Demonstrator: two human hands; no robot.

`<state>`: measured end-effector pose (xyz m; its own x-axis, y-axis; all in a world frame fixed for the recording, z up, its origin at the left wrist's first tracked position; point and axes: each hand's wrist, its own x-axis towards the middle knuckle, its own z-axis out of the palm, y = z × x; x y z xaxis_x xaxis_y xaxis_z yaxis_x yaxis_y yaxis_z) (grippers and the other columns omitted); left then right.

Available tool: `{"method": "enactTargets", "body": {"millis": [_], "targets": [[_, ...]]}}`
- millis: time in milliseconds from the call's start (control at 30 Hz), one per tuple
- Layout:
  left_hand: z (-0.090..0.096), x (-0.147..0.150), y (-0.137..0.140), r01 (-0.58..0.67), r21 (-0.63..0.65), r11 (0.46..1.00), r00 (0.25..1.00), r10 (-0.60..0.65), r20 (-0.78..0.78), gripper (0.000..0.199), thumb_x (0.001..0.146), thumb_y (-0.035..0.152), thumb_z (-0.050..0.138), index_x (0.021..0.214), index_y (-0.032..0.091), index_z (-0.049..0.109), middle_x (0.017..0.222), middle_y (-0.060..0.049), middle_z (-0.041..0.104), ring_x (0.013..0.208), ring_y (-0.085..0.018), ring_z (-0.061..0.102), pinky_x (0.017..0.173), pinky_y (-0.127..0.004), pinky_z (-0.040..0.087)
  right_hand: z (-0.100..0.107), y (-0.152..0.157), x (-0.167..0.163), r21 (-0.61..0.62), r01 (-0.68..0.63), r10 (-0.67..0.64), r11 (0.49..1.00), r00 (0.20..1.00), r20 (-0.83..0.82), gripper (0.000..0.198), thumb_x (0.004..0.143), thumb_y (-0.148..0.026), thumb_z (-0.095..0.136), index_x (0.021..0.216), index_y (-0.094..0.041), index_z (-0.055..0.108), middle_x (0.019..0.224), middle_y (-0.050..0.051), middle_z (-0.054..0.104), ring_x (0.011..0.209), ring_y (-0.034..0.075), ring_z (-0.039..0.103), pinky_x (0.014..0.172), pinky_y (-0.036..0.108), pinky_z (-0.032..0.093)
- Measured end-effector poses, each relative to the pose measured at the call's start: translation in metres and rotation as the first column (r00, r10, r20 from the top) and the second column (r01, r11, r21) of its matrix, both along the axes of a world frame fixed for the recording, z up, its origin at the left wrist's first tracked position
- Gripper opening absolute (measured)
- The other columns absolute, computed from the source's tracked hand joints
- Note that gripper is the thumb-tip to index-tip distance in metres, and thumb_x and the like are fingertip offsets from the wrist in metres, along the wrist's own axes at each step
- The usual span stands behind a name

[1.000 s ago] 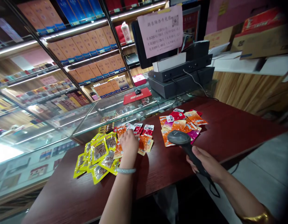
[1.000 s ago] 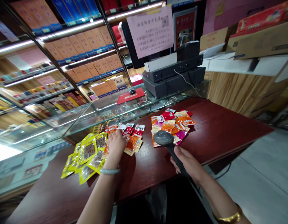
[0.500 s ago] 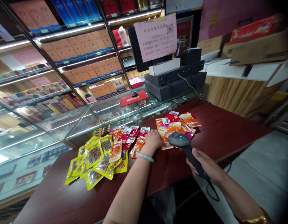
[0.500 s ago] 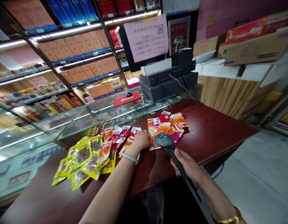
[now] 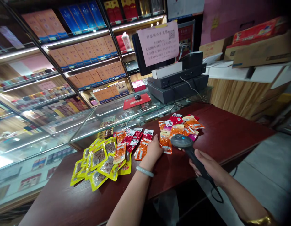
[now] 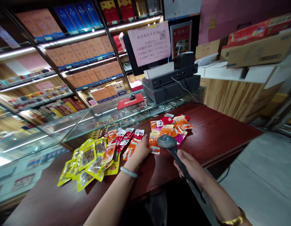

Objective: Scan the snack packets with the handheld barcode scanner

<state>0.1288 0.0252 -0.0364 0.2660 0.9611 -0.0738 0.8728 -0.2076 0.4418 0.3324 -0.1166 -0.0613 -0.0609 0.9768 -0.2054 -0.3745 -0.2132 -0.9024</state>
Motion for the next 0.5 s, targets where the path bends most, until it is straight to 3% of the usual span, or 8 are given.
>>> {"method": "enactTargets", "body": {"millis": [100,233,367,500], "targets": [[-0.002,-0.013,-0.003,-0.009,-0.011,1.0,0.992,0.01,0.125,0.067,0.07,0.021,0.08,0.132,0.019,0.054,0.121,-0.014,0.07,0.112,-0.026,0.066,0.09,-0.032,0.047,0.001,0.003,-0.002,0.011,-0.009,0.009,1.0,1.0,0.017,0.053,0.083,-0.073,0.06,0.079,-0.021,0.047,0.058,-0.007,0.048,0.042,0.006,0.037,0.043,0.021,0.034],[0.002,-0.026,-0.013,0.005,-0.005,1.0,0.979,-0.003,0.206,0.053,0.07,0.016,0.079,0.119,0.023,0.059,0.106,-0.006,0.073,0.099,-0.022,0.068,0.083,-0.03,0.048,0.008,0.008,-0.008,0.047,-0.046,0.044,0.998,0.999,0.028,0.053,0.084,-0.073,0.058,0.081,-0.021,0.047,0.059,-0.006,0.05,0.042,0.007,0.039,0.043,0.021,0.034],[0.004,-0.026,-0.02,0.011,0.043,0.999,0.994,-0.016,0.11,0.046,0.071,0.019,0.079,0.113,0.021,0.061,0.095,-0.004,0.072,0.092,-0.021,0.067,0.078,-0.029,0.046,0.013,0.012,-0.015,0.058,-0.066,0.065,0.996,0.998,0.014,0.052,0.084,-0.072,0.058,0.086,-0.021,0.05,0.059,-0.006,0.049,0.044,0.007,0.038,0.044,0.02,0.033],[0.01,-0.039,-0.018,0.017,0.056,0.998,1.0,-0.017,0.002,0.055,0.074,0.024,0.077,0.125,0.025,0.058,0.106,-0.005,0.072,0.099,-0.021,0.066,0.084,-0.029,0.045,0.012,0.01,-0.013,0.064,-0.075,0.076,0.995,0.997,-0.021,0.049,0.088,-0.069,0.057,0.091,-0.02,0.053,0.059,-0.006,0.048,0.044,0.007,0.038,0.045,0.02,0.034]]}}
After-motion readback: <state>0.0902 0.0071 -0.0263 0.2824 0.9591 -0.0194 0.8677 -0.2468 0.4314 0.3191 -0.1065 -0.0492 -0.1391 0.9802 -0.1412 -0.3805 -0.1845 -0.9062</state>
